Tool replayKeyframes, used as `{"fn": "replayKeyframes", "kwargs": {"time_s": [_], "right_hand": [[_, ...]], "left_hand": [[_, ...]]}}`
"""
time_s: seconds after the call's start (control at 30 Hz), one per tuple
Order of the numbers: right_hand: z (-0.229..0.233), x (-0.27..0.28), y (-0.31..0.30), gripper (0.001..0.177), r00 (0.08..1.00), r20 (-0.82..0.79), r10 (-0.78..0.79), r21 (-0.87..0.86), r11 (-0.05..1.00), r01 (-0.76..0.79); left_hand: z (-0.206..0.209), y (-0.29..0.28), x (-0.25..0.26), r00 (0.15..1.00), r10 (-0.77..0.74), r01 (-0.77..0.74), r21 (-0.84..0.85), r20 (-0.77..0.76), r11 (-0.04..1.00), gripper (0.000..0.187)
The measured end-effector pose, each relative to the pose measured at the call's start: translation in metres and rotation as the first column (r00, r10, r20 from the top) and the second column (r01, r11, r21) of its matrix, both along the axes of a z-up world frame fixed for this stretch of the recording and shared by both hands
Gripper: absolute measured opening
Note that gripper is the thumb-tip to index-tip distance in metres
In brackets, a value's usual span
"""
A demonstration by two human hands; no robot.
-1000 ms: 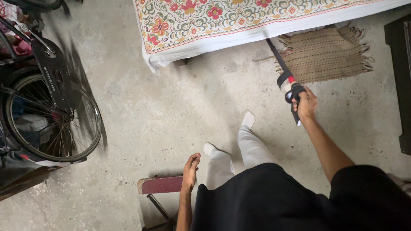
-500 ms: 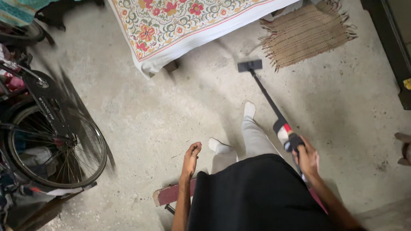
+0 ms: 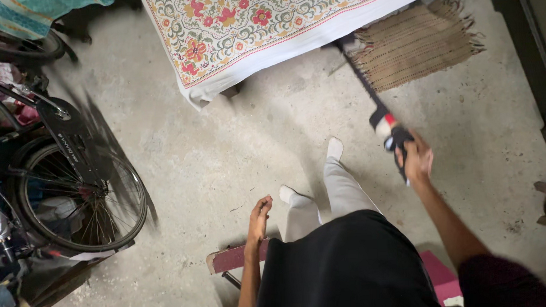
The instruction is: The person cleans the floor by hand using a vacuum cleaner, moving the vacuum head under and around a bed and several other items.
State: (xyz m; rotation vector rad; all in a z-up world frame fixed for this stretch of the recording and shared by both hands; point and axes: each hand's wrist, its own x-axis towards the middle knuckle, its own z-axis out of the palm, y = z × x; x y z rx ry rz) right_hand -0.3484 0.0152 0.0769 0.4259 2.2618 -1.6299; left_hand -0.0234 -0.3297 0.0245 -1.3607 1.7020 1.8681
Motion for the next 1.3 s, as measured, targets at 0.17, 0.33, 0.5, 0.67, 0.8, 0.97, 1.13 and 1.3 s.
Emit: {"fn": "replayKeyframes", "kwargs": {"time_s": [0.17, 0.33, 0.5, 0.67, 0.8, 0.97, 1.13, 1.3], "right_hand": [[-0.052, -0.132, -0.031, 0.044, 0.998, -0.06, 0.036, -0.127, 0.991, -0.043], [-0.062, -0.192, -0.03, 0.04, 0.998, -0.025, 0.057, -0.079, 0.995, -0.059], [-0.054, -0.161, -0.016, 0.033, 0.997, 0.033, 0.077, 0.051, 0.996, -0.078], [-0.051, -0.089, -0.001, 0.039, 0.999, 0.038, -0.03, -0.048, 0.998, 0.032], [-0.05, -0.026, 0.007, 0.036, 0.999, 0.044, 0.007, -0.089, 0.996, -0.003], [-0.04, 0.045, 0.006, 0.046, 0.996, 0.087, -0.013, -0.053, 0.998, 0.018], [-0.018, 0.121, 0.033, 0.038, 0.997, 0.074, 0.021, -0.05, 0.999, -0.017], [-0.004, 0.185, 0.086, 0.044, 0.997, 0.057, -0.059, 0.098, 0.994, 0.054]], "left_hand": [[0.003, 0.023, -0.004, 0.998, 0.038, -0.039, 0.022, 0.05, 0.999, 0.059], [-0.01, 0.034, -0.008, 0.997, 0.062, -0.062, 0.014, 0.037, 0.998, 0.056], [-0.019, 0.031, -0.004, 0.995, 0.076, -0.079, 0.047, 0.057, 0.996, 0.056], [-0.014, 0.014, -0.006, 0.999, 0.035, -0.036, 0.025, 0.01, 0.999, 0.055], [-0.011, 0.002, 0.006, 1.0, 0.015, -0.015, 0.01, -0.016, 1.0, 0.054], [-0.009, -0.01, 0.034, 0.998, 0.002, -0.002, -0.004, -0.065, 1.0, 0.054], [-0.015, -0.011, 0.069, 0.997, -0.022, 0.024, 0.032, -0.074, 0.999, 0.056], [-0.016, -0.008, 0.083, 0.995, -0.082, 0.086, 0.06, -0.059, 0.994, 0.058]]}}
